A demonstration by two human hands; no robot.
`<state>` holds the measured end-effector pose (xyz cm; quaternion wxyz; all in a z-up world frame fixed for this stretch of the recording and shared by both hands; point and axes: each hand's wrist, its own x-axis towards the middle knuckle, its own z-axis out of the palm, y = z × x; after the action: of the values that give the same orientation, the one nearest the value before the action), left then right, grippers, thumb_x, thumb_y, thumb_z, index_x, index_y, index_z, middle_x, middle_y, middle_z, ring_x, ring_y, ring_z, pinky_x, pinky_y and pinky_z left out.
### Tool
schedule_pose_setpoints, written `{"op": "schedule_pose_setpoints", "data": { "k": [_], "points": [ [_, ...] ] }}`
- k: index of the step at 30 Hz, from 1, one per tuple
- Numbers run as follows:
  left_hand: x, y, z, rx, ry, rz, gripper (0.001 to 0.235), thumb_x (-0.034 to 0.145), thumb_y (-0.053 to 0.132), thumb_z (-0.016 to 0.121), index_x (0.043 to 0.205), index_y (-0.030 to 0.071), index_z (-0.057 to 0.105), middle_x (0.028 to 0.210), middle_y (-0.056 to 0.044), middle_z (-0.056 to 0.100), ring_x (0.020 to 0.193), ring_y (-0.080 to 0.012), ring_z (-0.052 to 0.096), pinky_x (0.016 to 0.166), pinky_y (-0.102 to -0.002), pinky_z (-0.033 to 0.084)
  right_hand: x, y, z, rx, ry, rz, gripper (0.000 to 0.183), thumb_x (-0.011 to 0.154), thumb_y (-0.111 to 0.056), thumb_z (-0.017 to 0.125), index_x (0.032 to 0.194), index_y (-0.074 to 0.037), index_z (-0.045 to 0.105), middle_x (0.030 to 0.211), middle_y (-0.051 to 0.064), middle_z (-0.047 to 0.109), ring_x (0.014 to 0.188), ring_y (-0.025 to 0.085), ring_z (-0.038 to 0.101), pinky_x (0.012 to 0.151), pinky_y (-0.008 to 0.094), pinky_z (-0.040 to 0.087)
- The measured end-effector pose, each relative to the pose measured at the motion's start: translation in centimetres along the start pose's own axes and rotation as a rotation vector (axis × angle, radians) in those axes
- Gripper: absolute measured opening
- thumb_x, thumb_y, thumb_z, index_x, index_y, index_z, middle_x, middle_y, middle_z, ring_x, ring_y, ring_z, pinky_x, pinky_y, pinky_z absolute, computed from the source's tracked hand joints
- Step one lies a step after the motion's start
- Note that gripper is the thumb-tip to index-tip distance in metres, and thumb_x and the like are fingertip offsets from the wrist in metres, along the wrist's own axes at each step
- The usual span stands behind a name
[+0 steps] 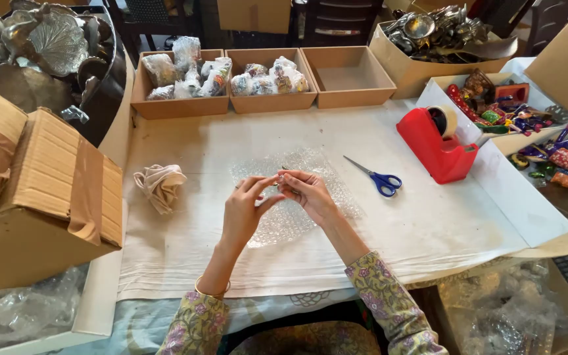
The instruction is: Packing small decorative figurines into bubble wrap and cardboard boxes.
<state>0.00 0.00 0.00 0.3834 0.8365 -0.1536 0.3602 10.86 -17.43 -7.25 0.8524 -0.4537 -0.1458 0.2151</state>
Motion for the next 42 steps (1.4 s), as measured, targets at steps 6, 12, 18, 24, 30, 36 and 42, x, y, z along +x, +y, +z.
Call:
{"op": "schedule_pose_setpoints", "data": {
  "k": [6, 12, 18, 24, 30, 36, 42],
  "points": [
    [-1.4, -2.0, 0.9, 0.23, 0.097, 0.069, 0.009, 0.089, 0.019, 0.079, 0.097, 0.016, 0.076, 0.095, 0.003, 0.072, 0.086, -0.0186, 0.068, 0.065, -0.034, 0.056, -0.7, 1.7, 0.9, -0.054, 0.102, 0.0, 0.019, 0.097, -0.006, 0.071, 0.115, -0.001, 0.069, 0.101, 0.005, 0.077, 0.094, 0.014, 0.074, 0.087, 0.028, 0.062],
    [-1.2, -0.8, 0.4, 0.233, 0.162, 0.117, 0.009, 0.089, 0.014, 0.08, 0.096, 0.014, 0.075, 0.093, 0.002, 0.072, 0.082, -0.019, 0.068, 0.062, -0.033, 0.054, -0.5, 1.1, 0.9, -0.597, 0.068, -0.38, 0.021, 0.095, -0.017, 0.074, 0.107, 0.001, 0.078, 0.131, 0.009, 0.062, 0.103, 0.015, 0.071, 0.086, 0.029, 0.064],
    [-4.4, 7.4, -7.3, 0.534, 0.345, 0.367, 0.019, 0.092, 0.006, 0.082, 0.107, 0.015, 0.075, 0.095, 0.003, 0.072, 0.083, -0.0136, 0.068, 0.071, -0.031, 0.055, -0.9, -1.0, 2.2, -0.557, 0.415, -0.39, 0.03, 0.096, -0.031, 0.071, 0.114, -0.006, 0.073, 0.126, 0.008, 0.059, 0.109, 0.017, 0.068, 0.084, 0.028, 0.064],
    [-10.5, 11.9, -18.2, 1.21, 0.075, -0.339, 0.013, 0.099, 0.032, 0.075, 0.109, 0.025, 0.078, 0.091, 0.004, 0.075, 0.081, -0.0157, 0.069, 0.065, -0.032, 0.054, -1.4, -0.6, 2.6, -0.851, 0.458, -0.484, 0.031, 0.092, -0.02, 0.075, 0.12, -0.008, 0.069, 0.127, 0.008, 0.057, 0.11, 0.018, 0.067, 0.08, 0.028, 0.062],
    [-18.5, 0.6, -26.0, 1.233, 0.331, -0.588, 0.014, 0.098, 0.027, 0.075, 0.091, 0.016, 0.069, 0.083, 0.002, 0.071, 0.081, -0.0156, 0.069, 0.082, -0.031, 0.056, -1.1, -0.4, 2.6, -0.952, 0.378, -0.493, 0.028, 0.091, -0.012, 0.078, 0.118, -0.01, 0.071, 0.121, 0.005, 0.059, 0.097, 0.015, 0.071, 0.078, 0.027, 0.063],
    [-15.6, -1.0, -24.3, 1.088, 0.133, -0.83, 0.021, 0.099, 0.039, 0.068, 0.101, 0.024, 0.082, 0.083, -0.011, 0.075, 0.081, -0.034, 0.071, 0.074, -0.045, 0.055, -2.5, -1.4, 4.0, -0.947, 0.449, -0.6, 0.033, 0.092, -0.009, 0.074, 0.124, -0.01, 0.067, 0.122, 0.004, 0.06, 0.097, 0.013, 0.068, 0.073, 0.027, 0.061],
    [-18.4, -13.9, -27.9, 1.049, -0.347, -0.636, 0.037, 0.109, 0.048, 0.049, 0.108, 0.021, 0.075, 0.095, -0.015, 0.077, 0.096, -0.0394, 0.071, 0.089, -0.051, 0.054, -2.6, -1.4, 4.3, -0.9, 0.439, -0.524, 0.032, 0.092, -0.009, 0.074, 0.122, -0.009, 0.066, 0.122, 0.004, 0.059, 0.085, 0.011, 0.066, 0.065, 0.026, 0.059]
  ]
}}
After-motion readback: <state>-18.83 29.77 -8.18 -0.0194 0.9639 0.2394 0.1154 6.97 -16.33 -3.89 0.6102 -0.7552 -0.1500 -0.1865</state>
